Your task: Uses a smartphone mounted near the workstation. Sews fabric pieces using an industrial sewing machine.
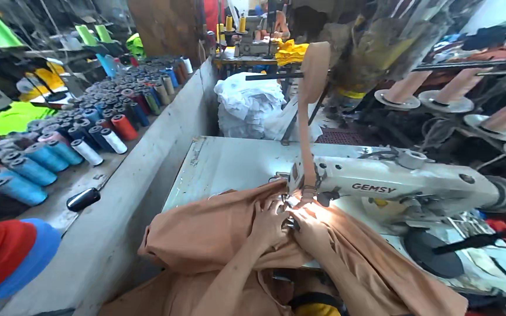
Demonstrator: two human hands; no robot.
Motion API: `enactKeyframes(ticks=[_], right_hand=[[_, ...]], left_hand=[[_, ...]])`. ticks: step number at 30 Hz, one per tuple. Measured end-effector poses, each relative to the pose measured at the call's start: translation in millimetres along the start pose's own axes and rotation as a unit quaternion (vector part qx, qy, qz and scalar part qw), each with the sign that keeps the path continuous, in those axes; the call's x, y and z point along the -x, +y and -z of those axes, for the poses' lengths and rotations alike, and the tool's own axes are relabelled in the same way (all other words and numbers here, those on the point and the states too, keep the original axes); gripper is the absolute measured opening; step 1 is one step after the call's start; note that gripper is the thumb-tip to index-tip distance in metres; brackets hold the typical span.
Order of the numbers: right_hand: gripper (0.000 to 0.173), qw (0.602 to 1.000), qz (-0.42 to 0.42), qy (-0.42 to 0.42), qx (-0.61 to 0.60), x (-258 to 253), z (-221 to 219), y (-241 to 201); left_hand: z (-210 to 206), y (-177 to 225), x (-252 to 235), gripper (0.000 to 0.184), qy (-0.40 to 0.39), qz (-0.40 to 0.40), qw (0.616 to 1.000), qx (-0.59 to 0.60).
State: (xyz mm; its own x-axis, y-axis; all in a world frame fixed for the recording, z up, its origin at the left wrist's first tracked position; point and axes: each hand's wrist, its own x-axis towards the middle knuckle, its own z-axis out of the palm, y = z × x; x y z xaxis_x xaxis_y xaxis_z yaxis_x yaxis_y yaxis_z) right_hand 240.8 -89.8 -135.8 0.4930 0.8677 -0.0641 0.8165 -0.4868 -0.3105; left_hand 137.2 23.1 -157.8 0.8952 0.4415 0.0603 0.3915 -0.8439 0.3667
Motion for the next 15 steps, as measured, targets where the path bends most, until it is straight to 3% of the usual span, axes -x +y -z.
enactKeyframes(ticks=[3, 6, 8, 12, 15], right_hand=[[0.041, 0.997, 0.037, 0.055, 0.031, -21, -25, 32], [0.040, 0.998, 0.041, 0.044, 0.027, -24, -29, 43], [0.039, 0.996, 0.064, 0.054, -0.001, -18, -25, 47], [0.043, 0.992, 0.071, 0.102, 0.005, -10, -29, 48], [0.044, 0.985, 0.079, 0.155, 0.016, -11, -36, 44]], left_hand=[[-11, 19, -8, 0.039, 0.042, 0.092, 0.995, -0.016], [-16, 41, -11, 0.045, 0.047, 0.184, 0.981, -0.022], [-20, 38, -11, 0.049, 0.064, 0.180, 0.981, -0.029], [-30, 23, -13, 0.033, 0.121, 0.130, 0.982, -0.059], [-29, 22, -13, 0.034, 0.108, 0.111, 0.986, -0.058]])
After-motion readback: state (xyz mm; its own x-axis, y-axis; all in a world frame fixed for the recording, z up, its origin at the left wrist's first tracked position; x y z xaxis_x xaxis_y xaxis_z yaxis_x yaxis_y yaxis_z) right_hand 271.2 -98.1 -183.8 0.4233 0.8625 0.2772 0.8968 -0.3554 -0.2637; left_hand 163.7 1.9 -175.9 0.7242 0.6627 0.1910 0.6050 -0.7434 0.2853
